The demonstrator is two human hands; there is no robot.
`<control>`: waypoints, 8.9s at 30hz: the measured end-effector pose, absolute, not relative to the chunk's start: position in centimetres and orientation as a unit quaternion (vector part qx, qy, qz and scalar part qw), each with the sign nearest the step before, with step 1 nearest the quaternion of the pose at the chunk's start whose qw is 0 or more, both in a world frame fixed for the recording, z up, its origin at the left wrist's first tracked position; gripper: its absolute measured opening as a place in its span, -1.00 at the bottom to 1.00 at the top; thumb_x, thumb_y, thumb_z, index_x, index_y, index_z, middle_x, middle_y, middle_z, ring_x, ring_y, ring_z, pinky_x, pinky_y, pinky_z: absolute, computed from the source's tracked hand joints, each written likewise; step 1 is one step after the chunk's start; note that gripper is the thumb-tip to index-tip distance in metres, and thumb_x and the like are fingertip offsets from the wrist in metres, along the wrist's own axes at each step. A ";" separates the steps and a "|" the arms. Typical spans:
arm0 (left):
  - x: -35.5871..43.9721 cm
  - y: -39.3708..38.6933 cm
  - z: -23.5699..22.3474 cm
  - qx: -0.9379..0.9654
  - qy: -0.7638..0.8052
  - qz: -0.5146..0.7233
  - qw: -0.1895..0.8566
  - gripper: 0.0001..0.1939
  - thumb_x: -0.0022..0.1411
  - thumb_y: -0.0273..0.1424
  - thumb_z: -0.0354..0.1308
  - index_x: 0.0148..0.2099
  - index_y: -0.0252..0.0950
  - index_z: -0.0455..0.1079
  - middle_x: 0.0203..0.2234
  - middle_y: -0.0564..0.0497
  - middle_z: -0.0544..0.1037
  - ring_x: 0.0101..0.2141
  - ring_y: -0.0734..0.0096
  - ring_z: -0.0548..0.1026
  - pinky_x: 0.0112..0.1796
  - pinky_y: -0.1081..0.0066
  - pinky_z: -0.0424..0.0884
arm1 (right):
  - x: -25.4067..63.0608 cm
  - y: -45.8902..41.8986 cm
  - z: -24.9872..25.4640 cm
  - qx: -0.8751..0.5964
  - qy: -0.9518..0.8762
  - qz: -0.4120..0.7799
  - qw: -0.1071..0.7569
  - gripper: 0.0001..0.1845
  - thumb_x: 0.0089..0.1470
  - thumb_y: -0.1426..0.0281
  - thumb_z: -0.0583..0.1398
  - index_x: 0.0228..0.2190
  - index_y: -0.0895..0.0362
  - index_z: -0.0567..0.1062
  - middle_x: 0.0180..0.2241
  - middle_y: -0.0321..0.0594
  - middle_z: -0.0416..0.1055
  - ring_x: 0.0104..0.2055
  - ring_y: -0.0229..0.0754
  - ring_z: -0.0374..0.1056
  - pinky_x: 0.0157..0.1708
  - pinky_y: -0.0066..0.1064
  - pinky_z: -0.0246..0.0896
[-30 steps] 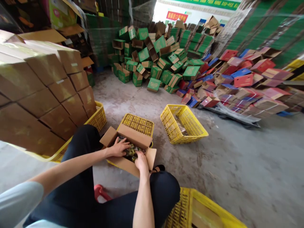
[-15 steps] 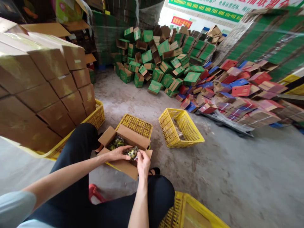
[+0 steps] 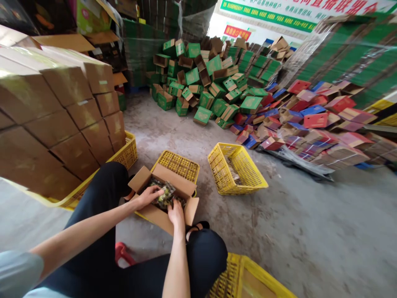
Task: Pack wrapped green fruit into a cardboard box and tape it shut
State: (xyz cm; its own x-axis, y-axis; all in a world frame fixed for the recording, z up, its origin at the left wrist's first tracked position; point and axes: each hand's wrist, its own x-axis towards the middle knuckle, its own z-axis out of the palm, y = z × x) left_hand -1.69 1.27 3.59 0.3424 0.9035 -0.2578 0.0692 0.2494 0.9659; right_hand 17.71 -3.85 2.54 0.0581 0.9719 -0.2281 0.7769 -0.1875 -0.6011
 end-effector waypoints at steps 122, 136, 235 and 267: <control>-2.0 1.6 4.1 0.390 0.391 0.318 0.771 -0.37 0.05 0.14 0.37 -0.22 -0.39 0.61 -0.42 -0.07 0.62 -0.33 0.26 0.58 -0.23 0.35 0.49 | 17.2 -5.7 6.6 -0.639 -0.325 0.464 0.520 -0.52 -0.16 0.03 0.48 -0.33 0.09 0.54 -0.34 -0.19 0.61 -0.29 -0.07 0.54 -0.28 -0.31 0.50; -1.9 1.9 6.0 0.417 0.397 0.381 0.723 -0.44 -0.04 0.08 0.43 -0.35 -0.35 0.47 -0.48 0.05 0.49 -0.46 0.45 0.47 -0.40 0.43 0.47 | 17.4 -5.6 7.0 -0.574 -0.177 0.509 0.616 -0.50 -0.28 0.10 0.56 -0.36 0.08 0.55 -0.38 -0.31 0.58 -0.36 -0.22 0.48 -0.36 -0.44 0.44; -3.2 1.9 5.8 0.337 0.368 0.284 0.818 -0.24 0.02 0.03 0.47 0.17 -0.25 0.44 0.03 -0.20 0.54 -0.09 0.19 0.58 -0.08 0.20 0.55 | 17.4 -6.2 7.8 -0.595 -0.406 0.379 0.580 -0.72 -0.04 0.16 0.42 -0.38 0.10 0.61 -0.21 -0.11 0.60 -0.09 0.03 0.52 0.06 -0.12 0.39; -3.1 2.1 5.0 0.331 0.358 0.329 0.809 -0.43 -0.10 -0.15 0.59 -0.11 -0.36 0.56 -0.22 -0.09 0.57 -0.18 0.26 0.56 -0.09 0.20 0.55 | 17.6 -6.2 5.9 -0.613 -0.359 0.461 0.532 -0.46 -0.10 0.12 0.46 -0.13 0.11 0.53 -0.19 -0.09 0.62 -0.18 -0.01 0.55 -0.20 -0.27 0.47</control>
